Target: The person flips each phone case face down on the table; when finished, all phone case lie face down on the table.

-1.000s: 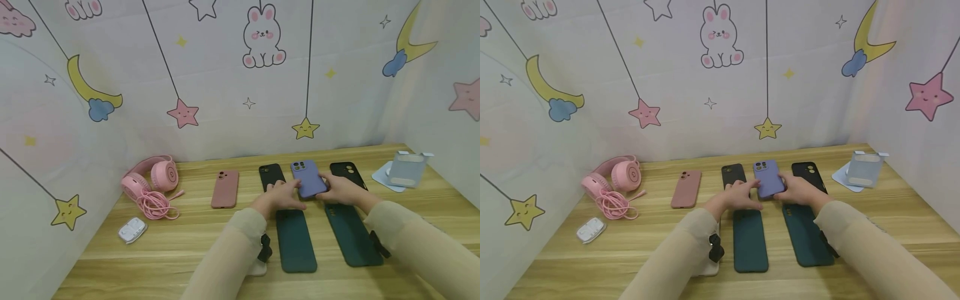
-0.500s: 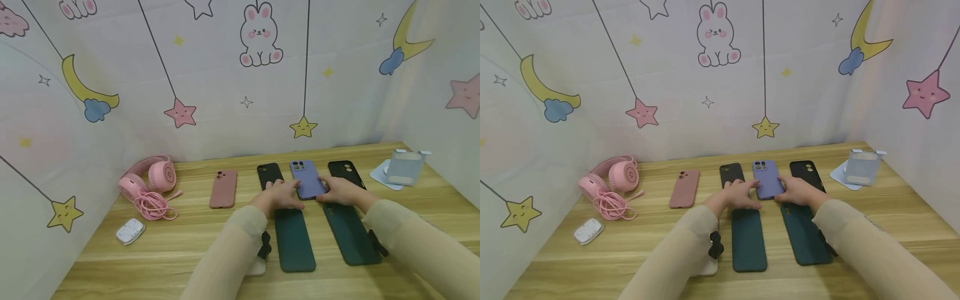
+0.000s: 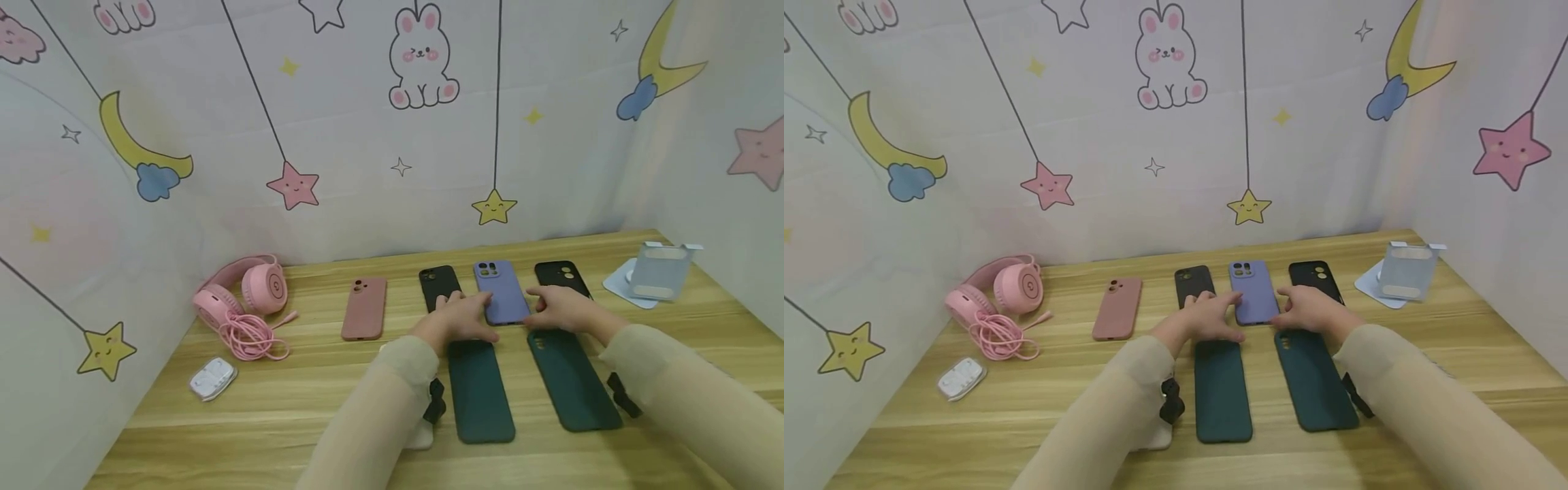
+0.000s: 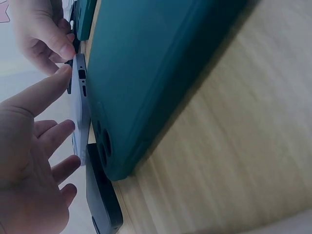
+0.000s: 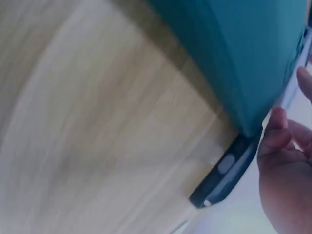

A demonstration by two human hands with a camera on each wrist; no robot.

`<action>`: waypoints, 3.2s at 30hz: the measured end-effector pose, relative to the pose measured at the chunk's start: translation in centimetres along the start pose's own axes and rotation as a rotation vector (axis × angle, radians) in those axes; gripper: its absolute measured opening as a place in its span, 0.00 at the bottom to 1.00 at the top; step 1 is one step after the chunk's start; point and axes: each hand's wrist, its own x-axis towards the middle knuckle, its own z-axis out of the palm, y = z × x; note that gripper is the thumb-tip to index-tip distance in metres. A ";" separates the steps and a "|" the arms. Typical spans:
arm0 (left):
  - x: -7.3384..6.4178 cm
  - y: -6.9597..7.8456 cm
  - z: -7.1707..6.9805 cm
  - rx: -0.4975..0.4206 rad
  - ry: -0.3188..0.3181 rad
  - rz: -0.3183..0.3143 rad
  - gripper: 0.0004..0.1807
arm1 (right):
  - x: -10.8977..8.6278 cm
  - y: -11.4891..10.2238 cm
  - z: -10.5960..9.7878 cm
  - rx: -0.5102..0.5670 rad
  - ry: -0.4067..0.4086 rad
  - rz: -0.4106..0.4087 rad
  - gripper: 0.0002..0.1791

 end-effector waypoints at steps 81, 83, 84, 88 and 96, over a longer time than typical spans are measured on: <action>2.1 7.9 2.4 -0.287 0.177 0.059 0.36 | -4.3 4.7 -2.3 0.137 0.011 0.078 0.51; 2.0 8.0 2.3 -0.303 0.179 0.066 0.37 | -4.3 4.7 -2.3 0.164 0.005 0.061 0.52; 2.0 8.0 2.2 -0.311 0.179 0.069 0.37 | -4.3 4.7 -2.3 0.175 0.004 0.051 0.52; 2.0 8.1 2.1 -0.325 0.174 0.070 0.36 | -4.2 4.7 -2.4 0.197 -0.001 0.032 0.52; 2.0 8.1 1.7 -0.363 0.177 0.096 0.35 | -4.0 4.5 -2.4 0.205 0.007 0.002 0.49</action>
